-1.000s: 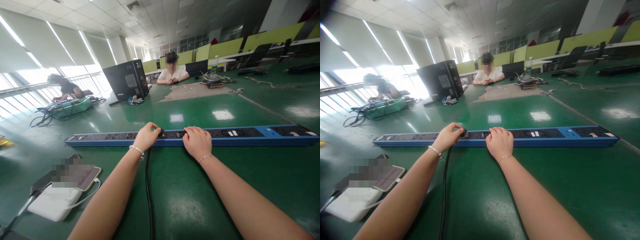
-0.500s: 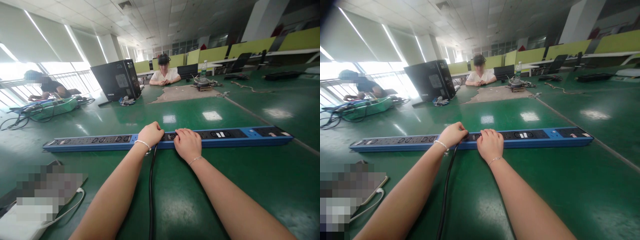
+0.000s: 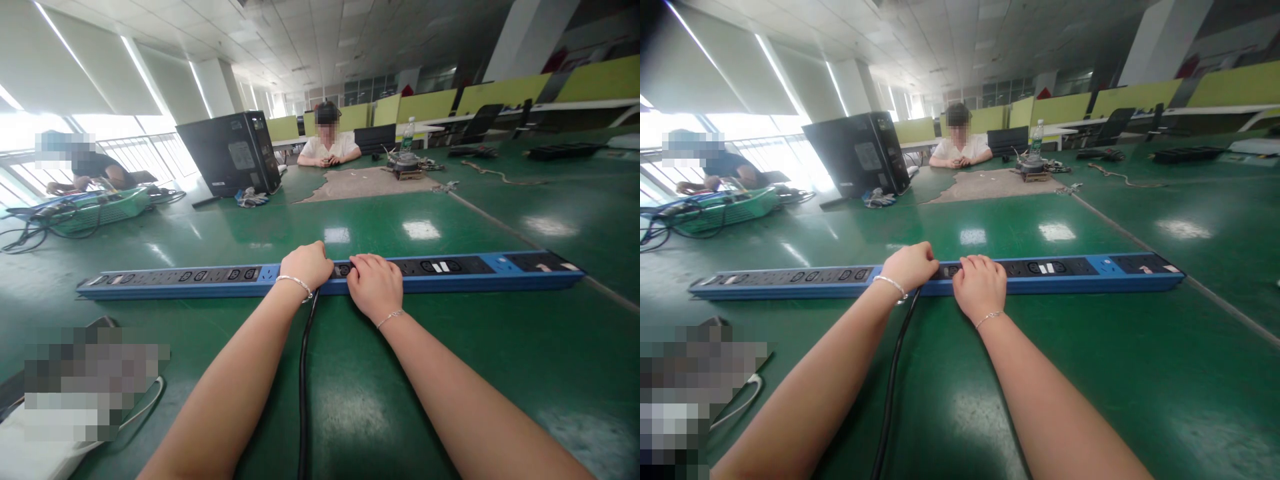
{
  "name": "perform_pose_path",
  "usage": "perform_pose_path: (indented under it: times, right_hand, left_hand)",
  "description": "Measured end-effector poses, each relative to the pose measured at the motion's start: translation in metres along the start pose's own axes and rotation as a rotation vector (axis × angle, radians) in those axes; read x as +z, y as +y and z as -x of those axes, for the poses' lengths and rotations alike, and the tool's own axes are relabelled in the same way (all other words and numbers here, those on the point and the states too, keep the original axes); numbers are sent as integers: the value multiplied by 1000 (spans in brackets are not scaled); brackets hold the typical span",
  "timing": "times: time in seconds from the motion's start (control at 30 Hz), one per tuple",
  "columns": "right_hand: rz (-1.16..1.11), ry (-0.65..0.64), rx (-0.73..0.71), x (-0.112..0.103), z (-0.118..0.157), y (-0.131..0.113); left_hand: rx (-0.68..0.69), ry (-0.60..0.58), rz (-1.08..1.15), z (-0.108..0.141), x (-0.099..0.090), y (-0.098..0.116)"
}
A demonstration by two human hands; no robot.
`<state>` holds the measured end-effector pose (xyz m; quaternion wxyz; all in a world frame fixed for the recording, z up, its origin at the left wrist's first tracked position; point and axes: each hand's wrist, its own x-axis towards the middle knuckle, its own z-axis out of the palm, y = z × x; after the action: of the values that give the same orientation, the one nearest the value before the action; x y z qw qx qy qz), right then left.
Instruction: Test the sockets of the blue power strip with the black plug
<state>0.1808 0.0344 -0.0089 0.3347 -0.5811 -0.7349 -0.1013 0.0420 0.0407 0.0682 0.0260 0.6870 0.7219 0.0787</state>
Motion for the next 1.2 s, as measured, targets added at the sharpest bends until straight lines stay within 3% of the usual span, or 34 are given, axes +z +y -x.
perform_pose_path:
  times: [0.3,0.57,0.7,0.8,0.9,0.97,1.07,1.2]
  right_hand:
    - [-21,10,-1,1,0,0]
    - [-31,15,0,2,1,1]
    - [-27,17,4,1,1,0]
    - [-24,20,0,1,1,1]
    - [-31,21,-1,3,0,2]
    - [-42,18,3,3,0,2]
    - [-95,20,-37,0,1,-2]
    - [-233,-24,-322,-5,7,-16]
  left_hand:
    - [43,-15,-74,0,-1,6]
    - [91,92,-153,14,10,10]
    - [98,77,-144,13,12,7]
    - [123,14,-60,7,8,-6]
    - [258,-25,53,6,9,-28]
    - [364,68,51,10,15,-44]
    - [418,189,5,19,29,-62]
    - [463,279,-72,26,44,-72]
